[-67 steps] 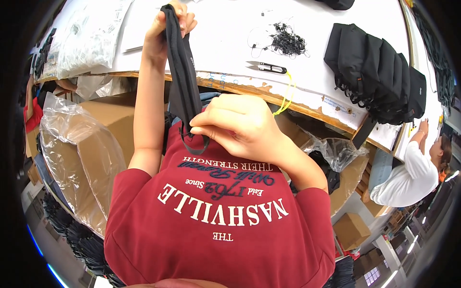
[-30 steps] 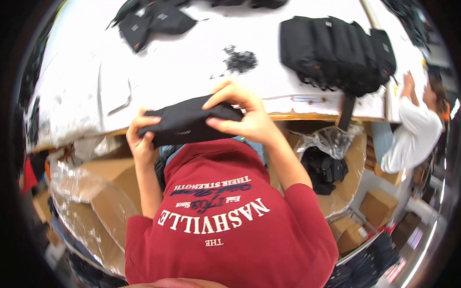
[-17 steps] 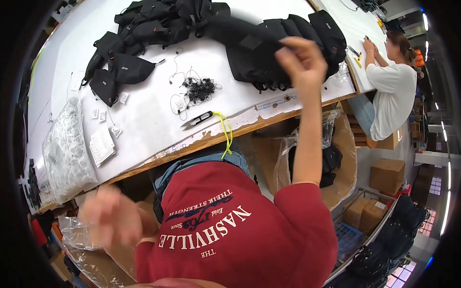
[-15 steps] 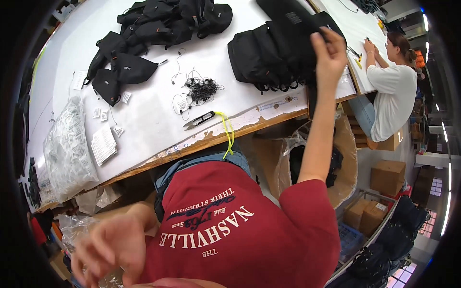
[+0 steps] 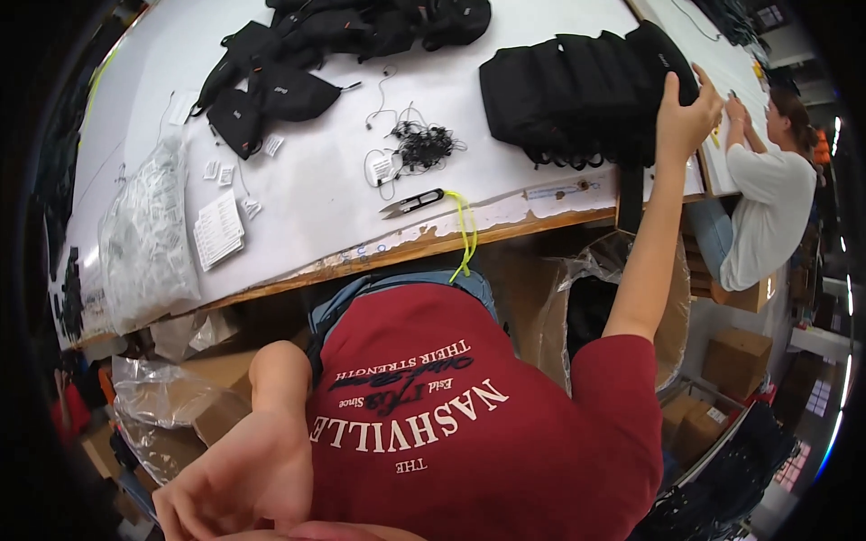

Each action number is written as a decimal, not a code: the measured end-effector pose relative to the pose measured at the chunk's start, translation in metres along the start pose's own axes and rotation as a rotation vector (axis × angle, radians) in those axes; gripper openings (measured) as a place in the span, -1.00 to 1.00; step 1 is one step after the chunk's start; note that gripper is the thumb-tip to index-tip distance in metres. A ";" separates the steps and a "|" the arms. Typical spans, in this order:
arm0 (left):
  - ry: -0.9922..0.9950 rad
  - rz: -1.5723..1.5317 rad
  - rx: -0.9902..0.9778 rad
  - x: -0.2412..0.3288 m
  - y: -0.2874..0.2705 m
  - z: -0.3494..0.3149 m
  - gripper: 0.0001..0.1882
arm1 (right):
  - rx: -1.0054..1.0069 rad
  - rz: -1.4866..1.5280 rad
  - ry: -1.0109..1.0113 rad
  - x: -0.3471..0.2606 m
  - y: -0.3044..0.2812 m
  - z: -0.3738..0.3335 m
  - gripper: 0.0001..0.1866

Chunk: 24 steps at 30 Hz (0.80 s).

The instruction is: Attaching labels and packing items into black pouches.

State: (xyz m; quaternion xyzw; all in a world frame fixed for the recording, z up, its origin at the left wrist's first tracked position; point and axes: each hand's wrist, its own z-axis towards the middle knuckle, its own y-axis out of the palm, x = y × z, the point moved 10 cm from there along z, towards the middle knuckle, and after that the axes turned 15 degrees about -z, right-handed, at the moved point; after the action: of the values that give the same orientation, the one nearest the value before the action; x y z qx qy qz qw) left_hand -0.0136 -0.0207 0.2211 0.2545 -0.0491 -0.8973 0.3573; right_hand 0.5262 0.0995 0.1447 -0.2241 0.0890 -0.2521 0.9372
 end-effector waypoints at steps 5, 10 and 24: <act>-0.386 0.135 -0.045 0.011 -0.020 -0.036 -0.71 | -0.673 0.782 -0.191 -0.199 -0.005 -0.114 -0.89; -1.120 1.497 -0.197 -0.015 -0.206 -0.092 -0.64 | -0.916 0.760 -0.215 -0.268 0.037 -0.208 -0.90; -1.756 2.213 -0.539 0.124 -0.390 -0.177 -0.05 | -1.139 0.313 -0.220 -0.289 0.161 -0.224 -0.81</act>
State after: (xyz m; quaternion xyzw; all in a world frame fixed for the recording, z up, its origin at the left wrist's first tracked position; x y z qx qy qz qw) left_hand -0.2430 0.2014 -0.0899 -0.6130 -0.2503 -0.0096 0.7493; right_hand 0.2856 0.2880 -0.1125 -0.7000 0.1447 0.0011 0.6993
